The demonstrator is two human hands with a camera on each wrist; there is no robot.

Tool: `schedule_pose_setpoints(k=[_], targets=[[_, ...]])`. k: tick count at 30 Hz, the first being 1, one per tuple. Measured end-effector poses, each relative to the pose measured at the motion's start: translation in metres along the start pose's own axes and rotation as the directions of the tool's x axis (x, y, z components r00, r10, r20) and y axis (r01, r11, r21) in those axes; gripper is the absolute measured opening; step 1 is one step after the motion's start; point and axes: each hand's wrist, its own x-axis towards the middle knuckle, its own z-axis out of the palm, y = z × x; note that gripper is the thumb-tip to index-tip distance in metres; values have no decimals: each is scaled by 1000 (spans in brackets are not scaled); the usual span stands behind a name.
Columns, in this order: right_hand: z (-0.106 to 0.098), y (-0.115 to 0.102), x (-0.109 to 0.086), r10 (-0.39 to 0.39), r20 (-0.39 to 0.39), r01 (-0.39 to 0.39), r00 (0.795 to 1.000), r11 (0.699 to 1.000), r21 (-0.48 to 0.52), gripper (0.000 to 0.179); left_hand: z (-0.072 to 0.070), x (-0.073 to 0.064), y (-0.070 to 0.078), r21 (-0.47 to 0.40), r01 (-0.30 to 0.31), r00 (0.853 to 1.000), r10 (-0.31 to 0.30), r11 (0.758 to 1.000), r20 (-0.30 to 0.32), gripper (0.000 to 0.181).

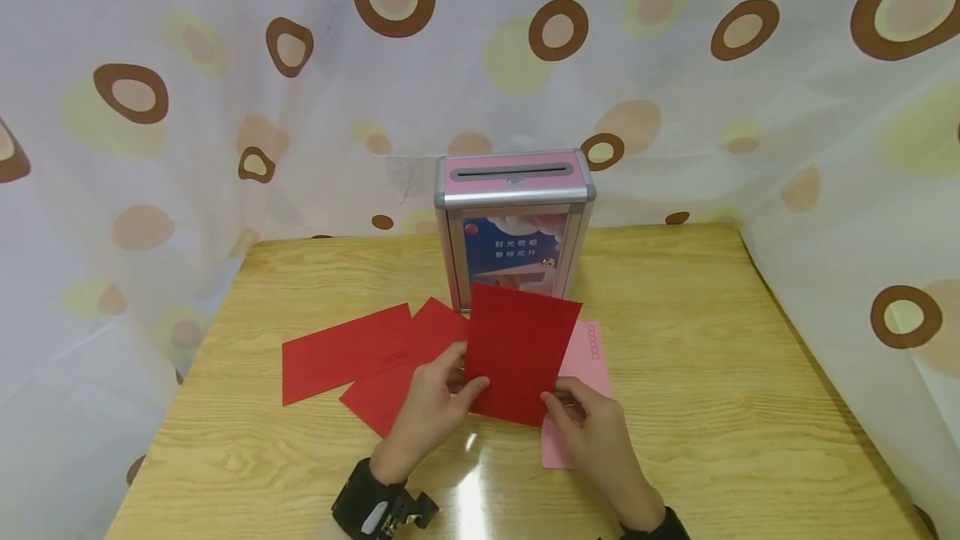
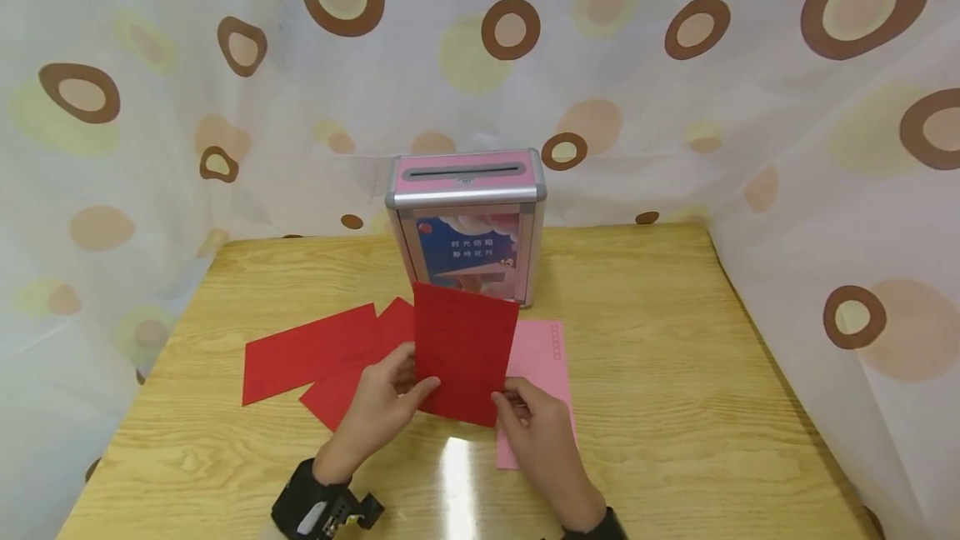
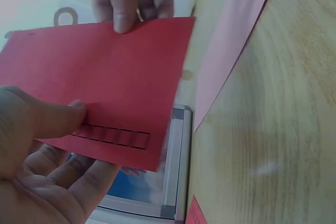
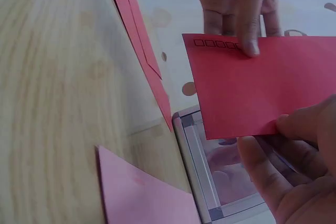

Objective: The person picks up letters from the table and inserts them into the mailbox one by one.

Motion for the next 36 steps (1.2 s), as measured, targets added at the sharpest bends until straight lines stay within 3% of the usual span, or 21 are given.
schedule_pose_setpoints(k=[5,10,18,22,27,36], targets=[[-5,-1,6,-48,-36,48,998,999,-22,20,2,-2,-10,30,6,999,-7,1000,34,48],[-11,-4,14,-79,10,79,997,997,-25,18,3,-4,-12,59,-20,999,18,998,31,47],[-28,-25,49,-112,13,113,994,993,-23,14,4,-3,-24,191,-37,999,34,981,17,44],[-38,-37,66,-154,-22,154,988,988,-6,19,5,-2,-29,206,-41,999,37,978,23,44],[-48,-49,82,-211,-47,209,976,977,-49,25,6,-1,-33,215,-26,999,20,976,31,41],[-58,-66,107,-356,29,356,934,924,-141,27,5,10,-28,211,-41,999,33,977,42,36]])
